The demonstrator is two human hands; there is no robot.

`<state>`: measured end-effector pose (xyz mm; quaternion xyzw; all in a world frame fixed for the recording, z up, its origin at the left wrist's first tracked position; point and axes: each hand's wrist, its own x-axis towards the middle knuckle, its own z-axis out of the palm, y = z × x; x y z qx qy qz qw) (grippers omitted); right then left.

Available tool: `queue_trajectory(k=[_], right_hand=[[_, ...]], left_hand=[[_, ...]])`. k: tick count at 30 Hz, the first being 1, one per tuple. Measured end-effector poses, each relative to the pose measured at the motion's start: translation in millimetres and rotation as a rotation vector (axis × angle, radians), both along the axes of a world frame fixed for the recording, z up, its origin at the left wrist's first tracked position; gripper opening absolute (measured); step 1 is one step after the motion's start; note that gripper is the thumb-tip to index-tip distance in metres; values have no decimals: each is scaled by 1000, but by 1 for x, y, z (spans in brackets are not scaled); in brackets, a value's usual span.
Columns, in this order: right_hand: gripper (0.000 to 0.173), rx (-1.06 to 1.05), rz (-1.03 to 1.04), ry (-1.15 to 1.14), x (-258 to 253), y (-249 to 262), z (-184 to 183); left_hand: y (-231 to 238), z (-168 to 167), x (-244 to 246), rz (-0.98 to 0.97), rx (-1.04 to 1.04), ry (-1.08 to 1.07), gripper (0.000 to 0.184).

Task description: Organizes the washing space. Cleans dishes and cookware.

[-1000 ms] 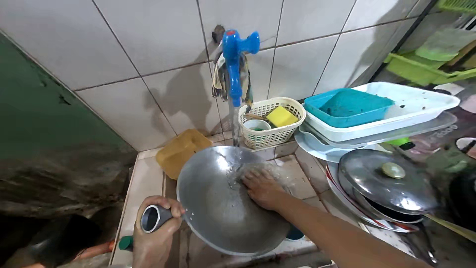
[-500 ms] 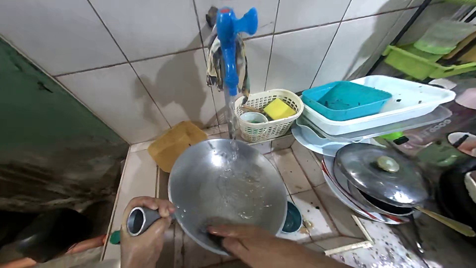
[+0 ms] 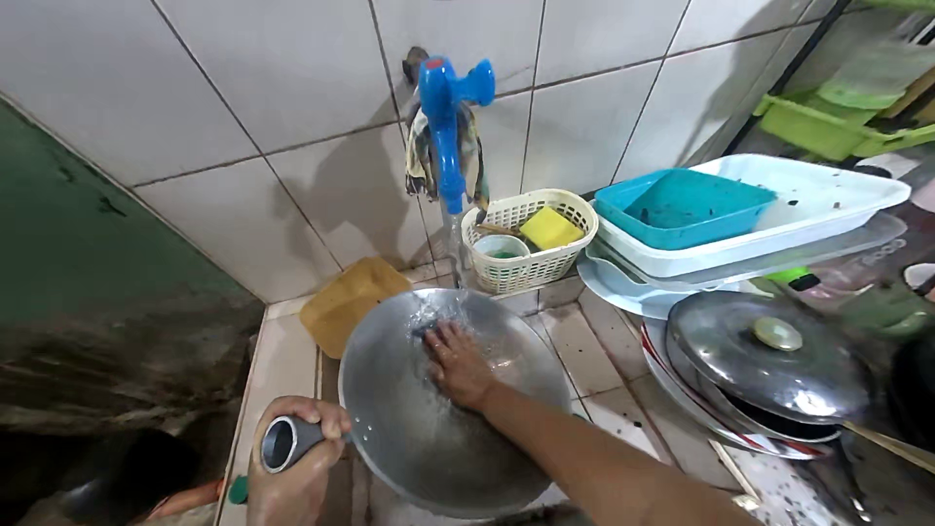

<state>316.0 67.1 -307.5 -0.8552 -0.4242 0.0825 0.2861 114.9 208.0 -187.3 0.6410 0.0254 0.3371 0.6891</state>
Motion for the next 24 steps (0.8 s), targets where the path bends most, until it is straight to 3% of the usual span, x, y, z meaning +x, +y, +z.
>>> queue_trajectory(k=[5,9,13,17,20,24], right_hand=[[63,95,262,457,-67,26,57],[64,84,478,732,-99,-24,112],[60,-157,468,446,-105,-96,117],[30,137,388,78,-95,-140,126],[20,150,492,82,-60,-155,176],[14,124,550,167,-16,-149,250]], left_hand=[[-2,-1,0,47,-26,-6,31],[-6,-3,-4,119,-60,18,30],[-14,1,-2,170,-97,32,33],[-30,21,1,202,-75,100,42],[-19,24,-10,43,80,81,58],[-11,24,-5,-181,197,84,55]])
